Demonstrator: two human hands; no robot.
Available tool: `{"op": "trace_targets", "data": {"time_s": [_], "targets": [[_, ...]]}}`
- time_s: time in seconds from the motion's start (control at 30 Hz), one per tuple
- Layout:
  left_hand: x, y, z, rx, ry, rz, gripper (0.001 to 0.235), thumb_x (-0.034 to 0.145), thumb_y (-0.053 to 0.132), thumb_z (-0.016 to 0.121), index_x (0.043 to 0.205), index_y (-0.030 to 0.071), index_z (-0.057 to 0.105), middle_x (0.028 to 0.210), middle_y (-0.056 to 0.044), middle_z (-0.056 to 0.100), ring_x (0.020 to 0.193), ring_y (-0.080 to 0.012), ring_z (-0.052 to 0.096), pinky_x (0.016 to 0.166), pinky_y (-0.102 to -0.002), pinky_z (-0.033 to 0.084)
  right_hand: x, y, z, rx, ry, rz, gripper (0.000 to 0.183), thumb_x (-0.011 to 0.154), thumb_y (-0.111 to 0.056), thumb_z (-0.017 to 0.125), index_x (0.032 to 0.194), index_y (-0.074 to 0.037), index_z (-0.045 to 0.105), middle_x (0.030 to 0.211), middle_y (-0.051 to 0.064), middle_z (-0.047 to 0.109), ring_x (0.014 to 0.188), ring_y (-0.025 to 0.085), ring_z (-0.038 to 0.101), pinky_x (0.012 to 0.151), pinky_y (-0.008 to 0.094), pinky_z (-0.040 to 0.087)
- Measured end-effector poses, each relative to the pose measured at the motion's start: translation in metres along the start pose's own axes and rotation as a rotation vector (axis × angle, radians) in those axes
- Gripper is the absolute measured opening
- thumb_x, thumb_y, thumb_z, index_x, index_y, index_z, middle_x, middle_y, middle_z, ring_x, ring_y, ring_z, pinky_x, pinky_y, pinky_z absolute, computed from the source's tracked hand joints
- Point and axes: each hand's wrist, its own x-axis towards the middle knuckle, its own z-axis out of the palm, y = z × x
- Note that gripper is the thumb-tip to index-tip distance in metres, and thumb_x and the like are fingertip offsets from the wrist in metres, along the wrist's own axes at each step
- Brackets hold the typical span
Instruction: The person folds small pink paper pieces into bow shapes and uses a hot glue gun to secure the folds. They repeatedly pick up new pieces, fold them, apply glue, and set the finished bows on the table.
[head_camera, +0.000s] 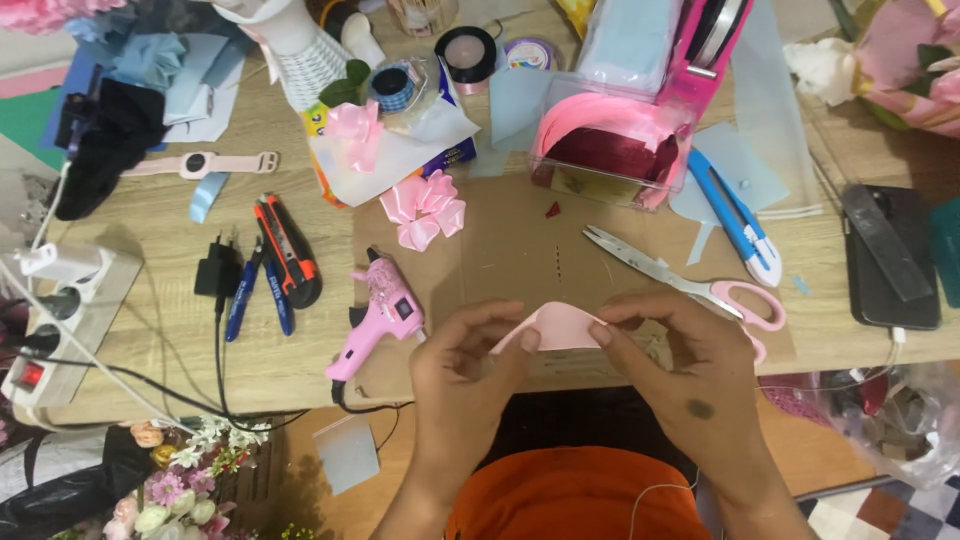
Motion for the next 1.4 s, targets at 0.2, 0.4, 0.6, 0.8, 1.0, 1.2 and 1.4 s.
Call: {"op": "trace_targets", "data": {"time_s": [0.2, 0.4, 0.6, 0.8, 1.0, 1.2, 1.4], "targets": [[-0.031, -0.004, 0.004, -0.276, -0.047, -0.063, 0.024, 0.08, 0.011, 0.08, 0.101, 0.001, 0.074, 0.091, -0.012, 0.079, 0.087, -0.0178, 0.073, 0.076, -0.029, 0.062, -0.035, -0.004, 0.004, -0.034, 0.131, -0.044, 0.01, 0.082, -0.001, 0.077, 0.091, -0.002, 0.074, 0.086, 0.007, 0.076, 0.081, 0.014, 0.07, 0.075, 0.022, 0.055], [-0.058, -0.003, -0.004, -0.296, -0.07, -0.001, 0.025, 0.082, 0.014, 0.077, 0.1, -0.002, 0.075, 0.09, -0.015, 0.08, 0.078, -0.0192, 0.075, 0.068, -0.031, 0.068, -0.07, -0.015, -0.003, -0.264, 0.13, -0.592, 0.014, 0.087, 0.005, 0.074, 0.099, -0.001, 0.073, 0.098, 0.013, 0.069, 0.083, 0.018, 0.07, 0.075, 0.025, 0.055], [-0.083, 0.013, -0.007, -0.31, -0.117, 0.054, 0.025, 0.084, 0.014, 0.075, 0.103, -0.001, 0.077, 0.081, -0.013, 0.081, 0.065, -0.0224, 0.077, 0.064, -0.027, 0.065, -0.094, -0.033, -0.018, -0.377, -0.002, -0.73, 0.018, 0.092, 0.0, 0.066, 0.107, -0.008, 0.072, 0.119, 0.015, 0.072, 0.095, 0.02, 0.072, 0.084, 0.029, 0.054], [-0.098, 0.027, -0.005, -0.422, -0.123, 0.097, 0.028, 0.08, 0.016, 0.079, 0.098, -0.005, 0.075, 0.081, -0.019, 0.08, 0.07, -0.0228, 0.078, 0.062, -0.03, 0.068, -0.102, -0.044, -0.021, -0.399, 0.022, -0.798, 0.014, 0.093, -0.003, 0.064, 0.103, -0.004, 0.073, 0.103, 0.012, 0.071, 0.089, 0.022, 0.069, 0.081, 0.033, 0.053], [-0.098, 0.027, -0.005, -0.463, -0.128, 0.053, 0.022, 0.081, 0.007, 0.076, 0.098, -0.007, 0.075, 0.082, -0.022, 0.079, 0.074, -0.0254, 0.078, 0.067, -0.033, 0.069, -0.1, -0.042, -0.018, -0.43, 0.047, -0.816, 0.014, 0.092, -0.004, 0.066, 0.104, -0.005, 0.074, 0.104, 0.009, 0.072, 0.086, 0.02, 0.068, 0.082, 0.034, 0.049], [-0.095, 0.027, -0.003, -0.433, -0.083, -0.005, 0.03, 0.077, 0.017, 0.08, 0.096, -0.006, 0.075, 0.081, -0.021, 0.081, 0.066, -0.0241, 0.076, 0.066, -0.031, 0.068, -0.097, -0.04, -0.016, -0.431, 0.063, -0.846, 0.015, 0.091, -0.001, 0.069, 0.104, -0.006, 0.074, 0.102, 0.009, 0.072, 0.084, 0.019, 0.067, 0.081, 0.034, 0.048], [-0.096, 0.024, -0.004, -0.454, -0.119, 0.046, 0.025, 0.08, 0.015, 0.078, 0.096, -0.004, 0.075, 0.088, -0.021, 0.082, 0.073, -0.0226, 0.077, 0.068, -0.031, 0.068, -0.097, -0.038, -0.016, -0.456, 0.07, -0.836, 0.018, 0.092, -0.003, 0.069, 0.109, -0.008, 0.074, 0.104, 0.007, 0.07, 0.087, 0.02, 0.065, 0.084, 0.035, 0.048]]}}
